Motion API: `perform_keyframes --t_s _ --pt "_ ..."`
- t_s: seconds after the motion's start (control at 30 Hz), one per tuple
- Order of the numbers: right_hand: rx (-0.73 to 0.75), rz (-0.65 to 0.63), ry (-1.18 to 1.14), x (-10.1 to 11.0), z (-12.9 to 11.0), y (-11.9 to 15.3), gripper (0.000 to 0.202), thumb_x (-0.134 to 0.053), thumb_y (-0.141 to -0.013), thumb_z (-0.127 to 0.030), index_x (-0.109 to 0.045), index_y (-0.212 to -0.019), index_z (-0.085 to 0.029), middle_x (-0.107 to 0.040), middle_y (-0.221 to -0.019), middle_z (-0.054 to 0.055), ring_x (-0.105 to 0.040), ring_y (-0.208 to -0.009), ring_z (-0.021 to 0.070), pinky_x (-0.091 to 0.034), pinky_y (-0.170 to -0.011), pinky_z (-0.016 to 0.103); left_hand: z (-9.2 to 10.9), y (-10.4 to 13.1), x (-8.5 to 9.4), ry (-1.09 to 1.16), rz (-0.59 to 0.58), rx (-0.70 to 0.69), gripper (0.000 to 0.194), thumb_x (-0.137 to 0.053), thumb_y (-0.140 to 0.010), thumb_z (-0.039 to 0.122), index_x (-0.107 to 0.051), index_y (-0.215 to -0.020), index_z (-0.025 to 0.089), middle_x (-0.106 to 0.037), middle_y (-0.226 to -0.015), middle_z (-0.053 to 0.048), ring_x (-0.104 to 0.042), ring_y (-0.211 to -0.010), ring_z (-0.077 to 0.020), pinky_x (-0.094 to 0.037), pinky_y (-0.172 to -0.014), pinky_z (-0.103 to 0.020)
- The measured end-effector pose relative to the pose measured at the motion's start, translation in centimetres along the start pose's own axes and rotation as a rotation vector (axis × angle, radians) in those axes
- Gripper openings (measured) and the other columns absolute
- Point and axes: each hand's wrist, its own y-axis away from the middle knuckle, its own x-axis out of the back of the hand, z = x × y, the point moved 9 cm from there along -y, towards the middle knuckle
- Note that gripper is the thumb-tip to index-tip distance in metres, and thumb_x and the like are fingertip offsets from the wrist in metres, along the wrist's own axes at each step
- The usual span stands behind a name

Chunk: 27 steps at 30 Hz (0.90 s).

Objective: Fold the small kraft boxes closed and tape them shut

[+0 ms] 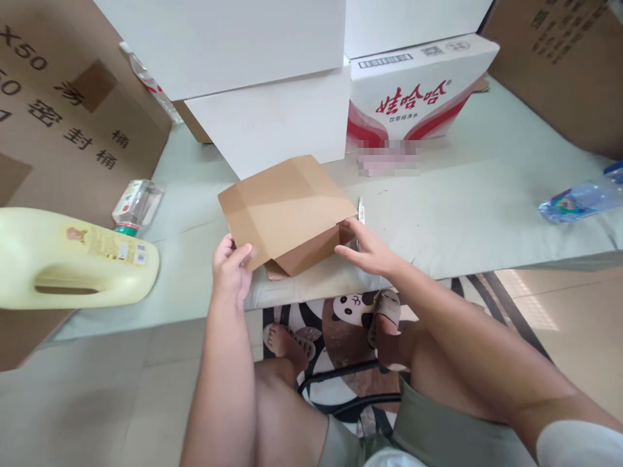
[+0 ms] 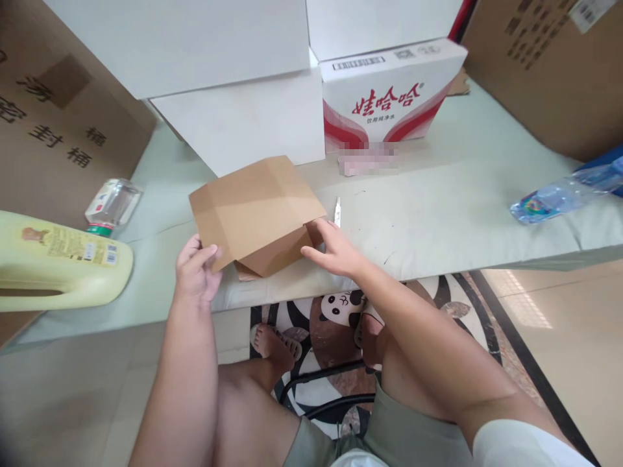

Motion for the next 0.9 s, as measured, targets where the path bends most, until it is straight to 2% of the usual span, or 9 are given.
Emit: perform_keyframes --t_s 0.2,0.3,0.4,0.5,0.57,0.63,0.7,0.8,0.9 --pt "-0.075 -0.011 -0.279 -0.7 2.0 -0.3 0.059 -0.058 -0.087 -0.055 -0.045 -0.133 -0.021 -0.051 -0.144 0.016 -0.049 -0.134 0.0327 -0.041 -0.112 0.055 -0.9 0.7 -1.1 0.073 -0.075 0.169 0.038 -0.072 -0.062 0.022 -0.058 -0.096 0.026 -0.067 -0.098 0.000 -0.065 -0.076 -0.0167 -0.050 -0.058 -0.027" --pt "-0.112 -0.077 -0.346 -1.3 2.2 -0.6 0.065 -0.064 -0.083 -0.057 -0.048 -0.135 -0.021 -0.054 -0.143 0.015 -0.046 -0.138 0.0342 -0.038 -0.116 0.056 -1.3 1.0 -1.5 0.057 -0.084 0.213 0.040 -0.072 -0.063 0.024 -0.060 -0.101 0.028 -0.067 -0.101 -0.002 -0.066 -0.078 -0.0181 -0.050 -0.059 -0.028" --pt "-0.164 -0.032 -0.356 -0.9 2.1 -0.6 0.066 -0.072 -0.076 -0.054 -0.052 -0.130 -0.021 -0.061 -0.131 0.015 -0.056 -0.126 0.0342 -0.048 -0.105 0.054 -0.9 0.8 -1.1 0.063 -0.021 0.161 0.037 -0.074 -0.059 0.026 -0.064 -0.095 0.025 -0.069 -0.091 -0.002 -0.064 -0.069 -0.0165 -0.047 -0.054 -0.025" --pt "-0.247 0.219 -0.185 1.6 2.2 0.0 0.068 -0.081 -0.064 -0.052 -0.055 -0.119 -0.020 -0.064 -0.114 0.013 -0.061 -0.103 0.0311 -0.053 -0.087 0.049 -0.3 0.5 -0.7 0.049 0.020 0.091 0.034 -0.077 -0.056 0.028 -0.067 -0.089 0.022 -0.070 -0.082 -0.002 -0.062 -0.063 -0.0150 -0.044 -0.052 -0.023" --pt "-0.297 0.343 -0.125 2.9 2.1 0.7 0.054 -0.079 -0.066 -0.054 -0.058 -0.103 -0.021 -0.063 -0.095 0.007 -0.058 -0.084 0.0241 -0.051 -0.075 0.042 0.1 0.5 -0.5 0.034 0.021 0.055 0.036 -0.079 -0.056 0.029 -0.070 -0.090 0.021 -0.071 -0.079 -0.002 -0.063 -0.062 -0.0151 -0.045 -0.052 -0.023" --pt "-0.316 0.376 -0.225 3.2 2.2 1.0 0.040 -0.068 -0.076 -0.059 -0.054 -0.083 -0.023 -0.054 -0.076 0.001 -0.050 -0.070 0.0174 -0.046 -0.067 0.035 0.1 0.4 -0.6 0.012 -0.002 0.055 0.039 -0.080 -0.056 0.030 -0.071 -0.093 0.020 -0.071 -0.077 -0.002 -0.065 -0.061 -0.0155 -0.046 -0.052 -0.023" --pt "-0.334 0.387 -0.387 3.1 2.5 1.1 0.043 -0.059 -0.082 -0.063 -0.047 -0.072 -0.023 -0.045 -0.066 -0.002 -0.043 -0.062 0.0138 -0.040 -0.061 0.030 0.0 0.3 -0.6 0.019 -0.015 0.070 0.038 -0.078 -0.058 0.032 -0.072 -0.093 0.019 -0.072 -0.077 -0.002 -0.065 -0.061 -0.0160 -0.047 -0.052 -0.024" --pt "-0.379 0.478 -0.591 3.4 3.3 1.3 0.041 -0.063 -0.079 -0.061 -0.048 -0.072 -0.023 -0.043 -0.064 -0.003 -0.041 -0.058 0.0122 -0.038 -0.059 0.028 0.0 0.0 -0.2 0.051 0.022 0.052 0.028 -0.073 -0.058 0.036 -0.072 -0.081 0.020 -0.072 -0.078 -0.003 -0.066 -0.065 -0.0185 -0.050 -0.054 -0.026" --pt "-0.417 0.551 -0.733 3.8 3.5 1.8 0.039 -0.068 -0.074 -0.058 -0.049 -0.072 -0.024 -0.042 -0.060 -0.004 -0.039 -0.054 0.0117 -0.039 -0.056 0.027 0.3 -0.1 0.0 -0.024 0.033 -0.018 0.029 -0.080 -0.053 0.028 -0.072 -0.080 0.022 -0.074 -0.085 -0.003 -0.068 -0.077 -0.0206 -0.052 -0.060 -0.027"
